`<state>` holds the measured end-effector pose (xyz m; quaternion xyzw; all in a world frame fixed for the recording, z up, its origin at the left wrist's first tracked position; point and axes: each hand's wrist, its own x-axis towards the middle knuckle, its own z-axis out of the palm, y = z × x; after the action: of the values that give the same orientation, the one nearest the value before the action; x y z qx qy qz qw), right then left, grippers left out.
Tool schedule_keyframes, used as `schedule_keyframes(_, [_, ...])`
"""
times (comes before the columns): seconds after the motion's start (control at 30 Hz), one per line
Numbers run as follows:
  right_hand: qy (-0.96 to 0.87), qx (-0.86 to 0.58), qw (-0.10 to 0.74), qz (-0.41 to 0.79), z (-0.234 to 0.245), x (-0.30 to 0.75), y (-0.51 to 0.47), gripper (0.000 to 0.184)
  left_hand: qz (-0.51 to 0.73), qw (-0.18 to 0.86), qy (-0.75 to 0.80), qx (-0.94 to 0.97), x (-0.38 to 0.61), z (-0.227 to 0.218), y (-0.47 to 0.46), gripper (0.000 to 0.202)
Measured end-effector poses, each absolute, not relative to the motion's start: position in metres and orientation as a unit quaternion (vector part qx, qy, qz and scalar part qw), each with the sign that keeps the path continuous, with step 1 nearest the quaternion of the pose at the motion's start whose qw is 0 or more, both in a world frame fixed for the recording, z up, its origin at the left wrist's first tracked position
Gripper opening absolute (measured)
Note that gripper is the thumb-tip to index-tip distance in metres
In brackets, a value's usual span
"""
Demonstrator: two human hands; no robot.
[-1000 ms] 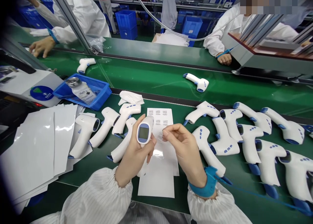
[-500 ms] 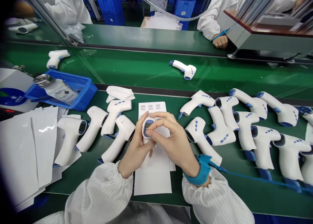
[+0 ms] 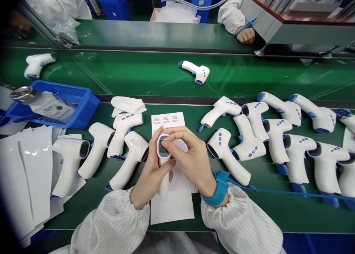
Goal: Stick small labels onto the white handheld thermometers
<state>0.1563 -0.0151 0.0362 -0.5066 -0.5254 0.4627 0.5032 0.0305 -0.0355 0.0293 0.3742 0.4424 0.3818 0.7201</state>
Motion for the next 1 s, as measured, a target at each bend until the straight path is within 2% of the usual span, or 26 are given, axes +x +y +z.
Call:
schedule_keyframes(0.73, [-0.514,-0.506,0.529,0.447,0.0357,0.1501,-0.0185,0.008,0.375,0.730,0.445,0.359,0.0279,0.0339,-0.0337,0.078])
schedule_keyframes(1.0, [-0.521,-0.509,0.527,0.437,0.0371,0.1516,-0.0171,0.008,0.392,0.751,0.424,0.320,0.0252,0.0258,-0.0373,0.064])
